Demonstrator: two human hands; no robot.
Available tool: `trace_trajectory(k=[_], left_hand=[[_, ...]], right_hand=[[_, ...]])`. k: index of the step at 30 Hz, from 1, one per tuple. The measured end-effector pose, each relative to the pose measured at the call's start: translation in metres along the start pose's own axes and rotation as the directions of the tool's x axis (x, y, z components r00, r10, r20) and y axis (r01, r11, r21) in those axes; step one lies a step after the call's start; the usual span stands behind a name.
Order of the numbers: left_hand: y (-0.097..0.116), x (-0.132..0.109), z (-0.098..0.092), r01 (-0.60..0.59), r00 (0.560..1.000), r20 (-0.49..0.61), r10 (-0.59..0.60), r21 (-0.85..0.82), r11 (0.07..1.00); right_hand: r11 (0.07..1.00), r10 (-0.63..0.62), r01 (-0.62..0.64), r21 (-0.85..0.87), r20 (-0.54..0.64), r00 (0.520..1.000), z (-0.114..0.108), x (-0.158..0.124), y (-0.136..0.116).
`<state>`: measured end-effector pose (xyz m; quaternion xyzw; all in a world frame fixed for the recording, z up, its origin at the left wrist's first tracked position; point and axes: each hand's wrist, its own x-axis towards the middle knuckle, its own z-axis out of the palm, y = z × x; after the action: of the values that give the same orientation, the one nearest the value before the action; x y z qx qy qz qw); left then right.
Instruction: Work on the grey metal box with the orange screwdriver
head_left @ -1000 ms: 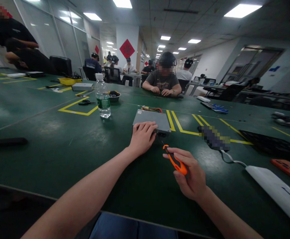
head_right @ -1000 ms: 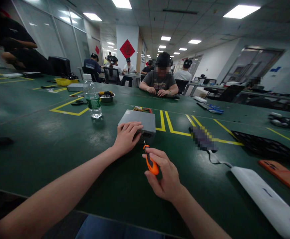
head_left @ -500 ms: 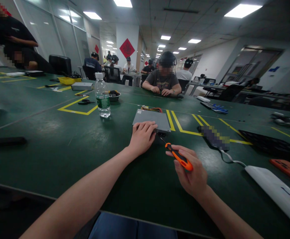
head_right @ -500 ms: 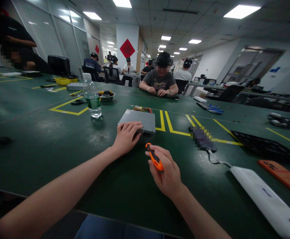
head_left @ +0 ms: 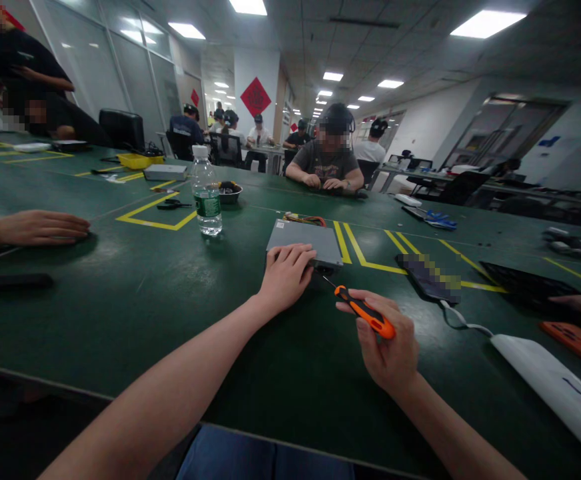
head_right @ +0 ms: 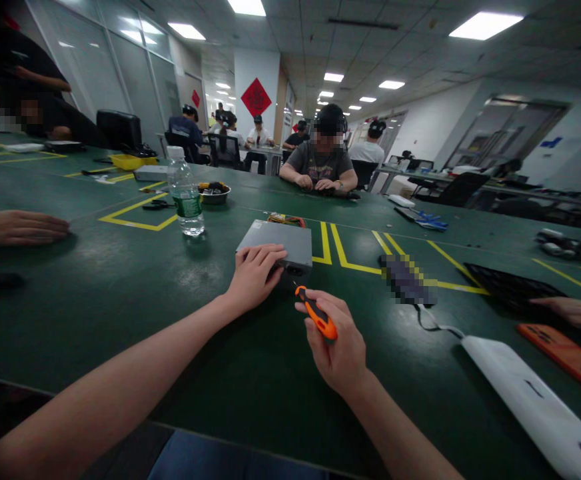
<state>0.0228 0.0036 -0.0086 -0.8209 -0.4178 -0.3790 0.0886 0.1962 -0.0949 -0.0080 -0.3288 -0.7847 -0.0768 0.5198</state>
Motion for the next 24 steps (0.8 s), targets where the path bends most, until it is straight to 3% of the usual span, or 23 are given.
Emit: trace_trajectory(k=[17,20,24], left_hand=[[-0.0009,-0.0006,0.0001,-0.003,1.000,-0.001,0.003,0.004,1.000],[-0.0013,-0.0007,0.0008,-0.005,1.000,-0.009,0.005,0.005,1.000],[-0.0022,-0.0007,0.0021,-0.017,1.000,-0.017,0.017,0.001,1.000]], right_hand=[[0.998,-0.065,0.066,0.001,0.076,0.995,-0.0010,-0.0027,0.0011],[0.976,-0.134,0.157,-0.149,0.158,0.978,-0.0007,-0.0026,-0.0017],[0.874,-0.285,0.371,-0.314,0.288,0.914,0.0013,-0.0029,-0.0085]])
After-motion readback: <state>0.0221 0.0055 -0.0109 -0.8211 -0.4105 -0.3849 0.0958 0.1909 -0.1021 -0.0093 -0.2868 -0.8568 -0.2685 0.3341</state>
